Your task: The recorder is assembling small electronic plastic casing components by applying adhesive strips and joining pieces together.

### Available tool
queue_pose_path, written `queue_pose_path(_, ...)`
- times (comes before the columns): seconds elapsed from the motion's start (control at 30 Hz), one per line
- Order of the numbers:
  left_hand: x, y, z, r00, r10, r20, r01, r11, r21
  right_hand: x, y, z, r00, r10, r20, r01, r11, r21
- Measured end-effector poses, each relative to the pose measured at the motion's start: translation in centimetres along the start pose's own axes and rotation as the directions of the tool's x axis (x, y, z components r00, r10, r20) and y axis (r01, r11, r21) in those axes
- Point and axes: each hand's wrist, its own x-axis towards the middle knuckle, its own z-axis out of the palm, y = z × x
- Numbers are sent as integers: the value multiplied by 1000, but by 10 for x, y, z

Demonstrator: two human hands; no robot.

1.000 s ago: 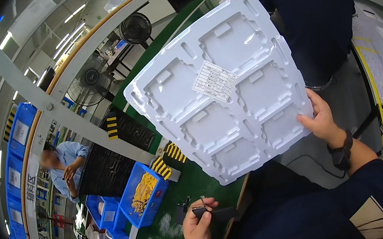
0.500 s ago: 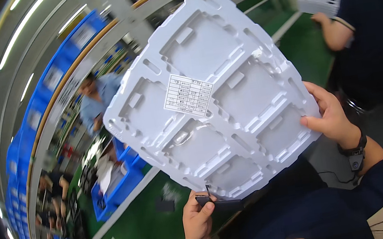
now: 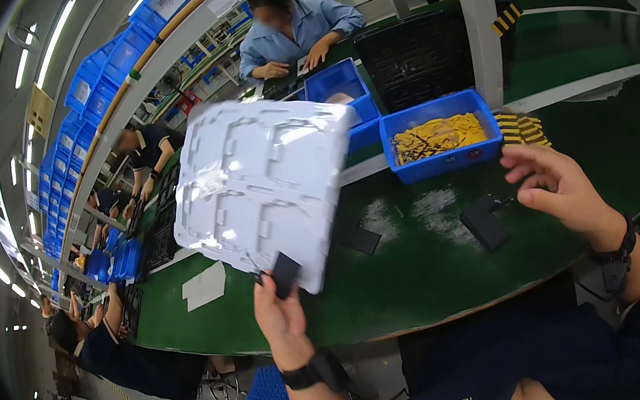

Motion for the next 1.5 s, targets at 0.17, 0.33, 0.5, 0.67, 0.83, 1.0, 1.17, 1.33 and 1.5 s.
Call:
queue_pose_path(0.17, 93, 6, -24, 959, -19, -284, -35, 982, -183, -2, -4, -7, 998, 37, 41, -34, 997, -75)
queue_pose_path(0.33, 105, -1, 10, 998, 9, -55, -16, 992, -126, -15, -57, -26, 778, -614, -135, 566, 777, -276)
queue_pose_path(0.5, 69, -13, 61, 978, -133, 158, 136, 991, -9, -20, -91, -36, 467, -881, 80, 830, 405, -384)
queue_pose_path(0.67, 31, -18, 94, 939, -201, 281, 186, 979, 77, -12, -93, -40, 413, -908, 74, 852, 356, -383)
queue_pose_path(0.83, 5, -16, 121, 923, -249, 295, 221, 967, 124, -25, -88, -49, 372, -925, 79, 867, 315, -386)
queue_pose_path(1.0, -21, -25, 147, 859, -303, 413, 277, 953, 124, -28, -92, -54, 346, -936, 64, 874, 297, -383)
queue_pose_path(1.17, -44, -32, 174, 761, -344, 549, 307, 938, 162, -31, -106, -56, 288, -958, -8, 889, 271, -369)
queue_pose_path(1.33, -47, -40, 196, 746, -377, 550, 340, 924, 172, 15, -62, -68, 624, -588, -515, 602, 782, -163)
queue_pose_path(1.5, -27, -66, 218, 682, -485, 547, 372, 874, 312, 115, 34, -87, 810, 111, -576, 34, 971, 236)
